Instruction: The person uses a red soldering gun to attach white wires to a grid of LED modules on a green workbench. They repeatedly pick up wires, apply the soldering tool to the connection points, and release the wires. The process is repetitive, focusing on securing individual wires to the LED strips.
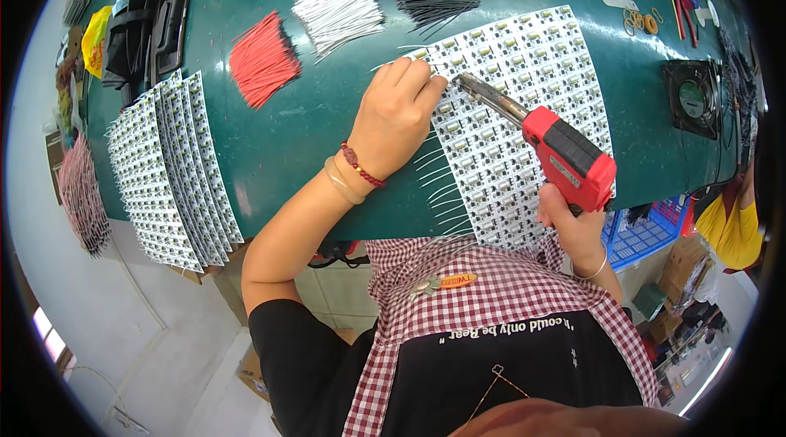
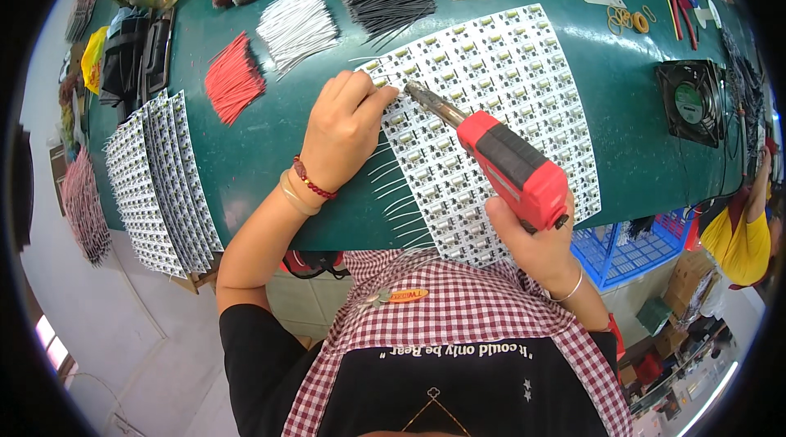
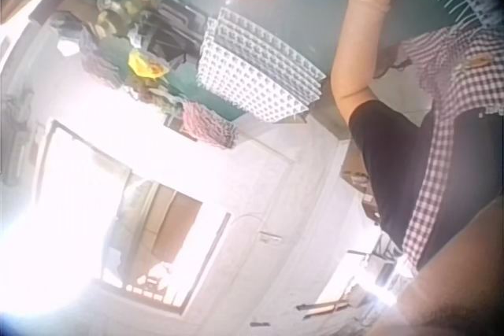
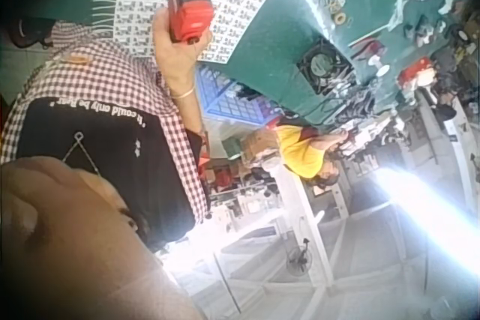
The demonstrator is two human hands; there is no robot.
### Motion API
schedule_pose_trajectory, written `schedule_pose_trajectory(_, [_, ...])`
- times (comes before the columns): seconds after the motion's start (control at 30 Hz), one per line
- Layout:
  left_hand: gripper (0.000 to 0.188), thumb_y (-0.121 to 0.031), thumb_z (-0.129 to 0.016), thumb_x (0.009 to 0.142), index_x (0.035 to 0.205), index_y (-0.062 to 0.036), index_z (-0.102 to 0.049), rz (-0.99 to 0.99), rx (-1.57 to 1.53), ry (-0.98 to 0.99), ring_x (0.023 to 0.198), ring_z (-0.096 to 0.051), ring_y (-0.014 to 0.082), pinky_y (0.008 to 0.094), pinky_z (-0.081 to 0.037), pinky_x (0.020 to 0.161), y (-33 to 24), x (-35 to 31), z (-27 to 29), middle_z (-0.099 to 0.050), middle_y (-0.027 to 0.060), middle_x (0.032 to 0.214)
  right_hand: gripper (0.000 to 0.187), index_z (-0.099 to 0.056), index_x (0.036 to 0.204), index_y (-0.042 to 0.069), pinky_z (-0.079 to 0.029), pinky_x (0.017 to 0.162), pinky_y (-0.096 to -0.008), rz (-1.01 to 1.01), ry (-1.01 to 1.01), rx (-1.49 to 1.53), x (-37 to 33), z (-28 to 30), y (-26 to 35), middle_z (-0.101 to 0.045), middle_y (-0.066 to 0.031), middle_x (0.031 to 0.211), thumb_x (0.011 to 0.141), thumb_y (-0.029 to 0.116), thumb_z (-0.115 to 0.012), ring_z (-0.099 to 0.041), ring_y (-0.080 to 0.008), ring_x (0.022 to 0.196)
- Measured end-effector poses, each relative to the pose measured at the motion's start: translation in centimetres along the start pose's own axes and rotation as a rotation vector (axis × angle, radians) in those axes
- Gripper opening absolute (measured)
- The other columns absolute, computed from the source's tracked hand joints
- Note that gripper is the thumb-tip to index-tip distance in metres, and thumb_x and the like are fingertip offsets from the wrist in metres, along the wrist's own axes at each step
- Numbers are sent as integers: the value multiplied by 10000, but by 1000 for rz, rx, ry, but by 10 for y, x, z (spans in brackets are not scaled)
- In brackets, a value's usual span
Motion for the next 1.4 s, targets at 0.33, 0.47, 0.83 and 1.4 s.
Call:
schedule_pose_trajectory(0.33, [199, 41, -606, 679, 869, -5, -643, -9, 4, -7, 693, -485, 231, 334, -410, 632, -1, 1, 2, -449, 68, 732, 231, -597, 1011, 7, -440, 535, -202, -85, 17, 78, 0, 1, 3, -603, 5, 764, 807, 29, -703, -548, -45, 612])
schedule_pose_trajectory(0.47, [195, 39, -604, 683, 869, -4, -642, -10, 1, -11, 696, -487, 232, 334, -414, 639, 0, 0, 1, -447, 70, 733, 240, -612, 1013, -6, -465, 592, -217, -9, 2, -40, 1, 2, 5, -626, -7, 820, 796, 23, -711, -573, -61, 684])
schedule_pose_trajectory(0.83, [197, 32, -619, 681, 874, -1, -649, -3, -15, -15, 699, -488, 229, 329, -420, 646, 1, -1, 1, -441, 72, 733, 160, -608, 961, 4, -449, 555, -226, -35, -75, -4, -2, 9, 10, -602, -6, 760, 820, 30, -679, -554, -66, 640])
schedule_pose_trajectory(1.4, [190, 24, -614, 681, 866, 6, -652, -18, 16, -9, 693, -484, 222, 325, -421, 638, -2, 0, 3, -445, 71, 726, 41, -581, 877, -14, -415, 461, -237, -15, -70, 15, -1, 0, 16, -547, -21, 592, 875, 23, -599, -528, -95, 496])
Point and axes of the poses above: each hand's wrist, its own x-axis towards the middle knuckle, its own z-axis out of the back of the hand, y = z × x, the point moved 3 cm from there along x, towards the middle knuckle
